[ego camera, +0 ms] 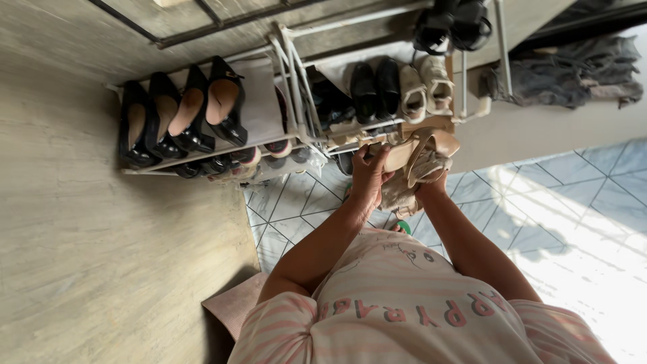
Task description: The person wipes a black high-heeled shoe with a cloth, then places it on a shoe rack. They then pick up a beige high-heeled shoe and wipe it with the cloth before placing it on the rack as well.
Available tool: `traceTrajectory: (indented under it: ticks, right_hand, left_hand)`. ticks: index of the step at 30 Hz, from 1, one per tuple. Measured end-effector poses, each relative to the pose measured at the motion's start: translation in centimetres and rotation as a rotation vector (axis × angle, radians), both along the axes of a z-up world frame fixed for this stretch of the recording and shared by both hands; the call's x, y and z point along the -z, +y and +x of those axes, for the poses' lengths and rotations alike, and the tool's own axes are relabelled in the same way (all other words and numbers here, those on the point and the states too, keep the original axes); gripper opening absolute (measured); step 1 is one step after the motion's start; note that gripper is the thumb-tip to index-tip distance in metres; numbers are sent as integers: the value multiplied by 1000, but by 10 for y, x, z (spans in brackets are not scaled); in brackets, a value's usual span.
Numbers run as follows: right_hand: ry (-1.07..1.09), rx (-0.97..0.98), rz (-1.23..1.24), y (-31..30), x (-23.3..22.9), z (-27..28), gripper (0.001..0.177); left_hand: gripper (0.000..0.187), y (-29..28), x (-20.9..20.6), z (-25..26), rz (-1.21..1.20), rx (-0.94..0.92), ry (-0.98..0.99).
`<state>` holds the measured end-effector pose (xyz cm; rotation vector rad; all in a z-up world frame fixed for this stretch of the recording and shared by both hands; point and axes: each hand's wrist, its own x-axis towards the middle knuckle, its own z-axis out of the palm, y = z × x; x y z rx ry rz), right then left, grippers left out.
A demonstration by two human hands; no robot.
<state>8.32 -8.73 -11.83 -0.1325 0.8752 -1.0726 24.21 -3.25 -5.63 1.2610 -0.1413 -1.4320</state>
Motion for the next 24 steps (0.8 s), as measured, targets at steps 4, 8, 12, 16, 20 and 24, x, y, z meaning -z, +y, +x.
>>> traceTrajectory:
  ticks: [4,8,12,16,20,24]
  right_hand:
    - [169,-63,89,-22,4,37,43]
    - [613,-525,-261,-32,-6,61,39]
    - [945,-1262,-659,-45,-66,50,37]
    - [851,-1317,-1022,-63,-140,30,38]
    - [415,-629,-1153,-55,-148,24,35]
    - [864,-957,-1289,-75,-112,23,68]
  left_hand:
    - [107,-13,-1,33,-22,-87,-20]
    - [82,-20,6,60,-116,-172,-180]
    - [41,-27,-9,96,-290,-18,-391]
    - [30,-32,-31,120,-432,74,-846]
    - [33,-46,-50,130,-498,105,-683]
    - [31,-49,-57,143,-536,78,-646]
